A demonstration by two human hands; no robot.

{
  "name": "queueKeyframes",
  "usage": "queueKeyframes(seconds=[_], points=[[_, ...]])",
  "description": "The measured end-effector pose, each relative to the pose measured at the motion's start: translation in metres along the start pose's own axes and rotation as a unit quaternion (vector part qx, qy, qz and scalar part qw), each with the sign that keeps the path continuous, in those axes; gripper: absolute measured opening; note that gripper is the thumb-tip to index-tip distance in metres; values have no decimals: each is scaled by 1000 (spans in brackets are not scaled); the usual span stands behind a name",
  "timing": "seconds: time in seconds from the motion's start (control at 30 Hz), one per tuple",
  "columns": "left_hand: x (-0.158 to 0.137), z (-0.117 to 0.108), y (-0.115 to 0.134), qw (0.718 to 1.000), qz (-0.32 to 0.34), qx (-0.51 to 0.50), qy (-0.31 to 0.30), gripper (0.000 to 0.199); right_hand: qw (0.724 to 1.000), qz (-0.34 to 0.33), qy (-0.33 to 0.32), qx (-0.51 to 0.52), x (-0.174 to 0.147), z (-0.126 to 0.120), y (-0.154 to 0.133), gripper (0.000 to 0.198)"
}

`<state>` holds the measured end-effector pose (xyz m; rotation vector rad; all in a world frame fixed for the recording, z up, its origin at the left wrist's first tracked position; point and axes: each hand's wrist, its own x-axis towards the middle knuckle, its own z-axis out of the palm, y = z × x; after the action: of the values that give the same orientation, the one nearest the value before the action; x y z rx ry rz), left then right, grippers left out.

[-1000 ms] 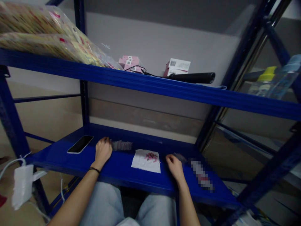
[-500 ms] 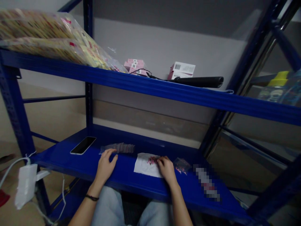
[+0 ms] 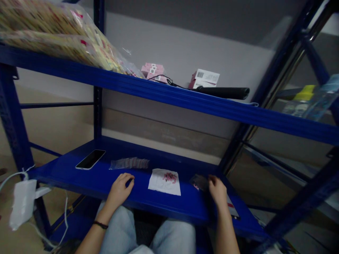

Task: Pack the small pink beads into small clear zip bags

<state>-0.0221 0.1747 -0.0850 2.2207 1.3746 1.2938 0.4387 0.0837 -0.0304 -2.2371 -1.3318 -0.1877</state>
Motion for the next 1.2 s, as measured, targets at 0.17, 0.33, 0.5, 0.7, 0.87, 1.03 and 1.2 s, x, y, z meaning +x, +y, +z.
queueKeyframes(seconds=[0.17, 0.33, 0.5, 0.7, 0.87, 1.03, 1.2], points=[[1, 3, -3, 1000, 1, -2, 7, 21, 991, -39, -107, -72, 17, 4, 17, 28], [2, 4, -8, 1000, -1, -6, 12, 20, 988, -46, -127, -69, 32, 21, 7, 24], [2, 0, -5, 997, -50, -55, 4, 28, 987, -29, -154, -40, 41, 17, 6, 23], [0, -4, 12, 991, -126, -37, 18, 43, 988, -28, -148, 30, 33, -15, -4, 29], [-1, 0, 72, 983, -98, -153, -17, 38, 978, -9, -126, 166, 2, -43, -39, 28], [-6, -2, 163, 954, -1, -289, -78, 25, 924, -75, -72, 367, -65, -48, -116, 33], [-15, -1, 188, 931, -41, -360, -46, 21, 860, -71, -104, 495, -126, -35, -176, 30]])
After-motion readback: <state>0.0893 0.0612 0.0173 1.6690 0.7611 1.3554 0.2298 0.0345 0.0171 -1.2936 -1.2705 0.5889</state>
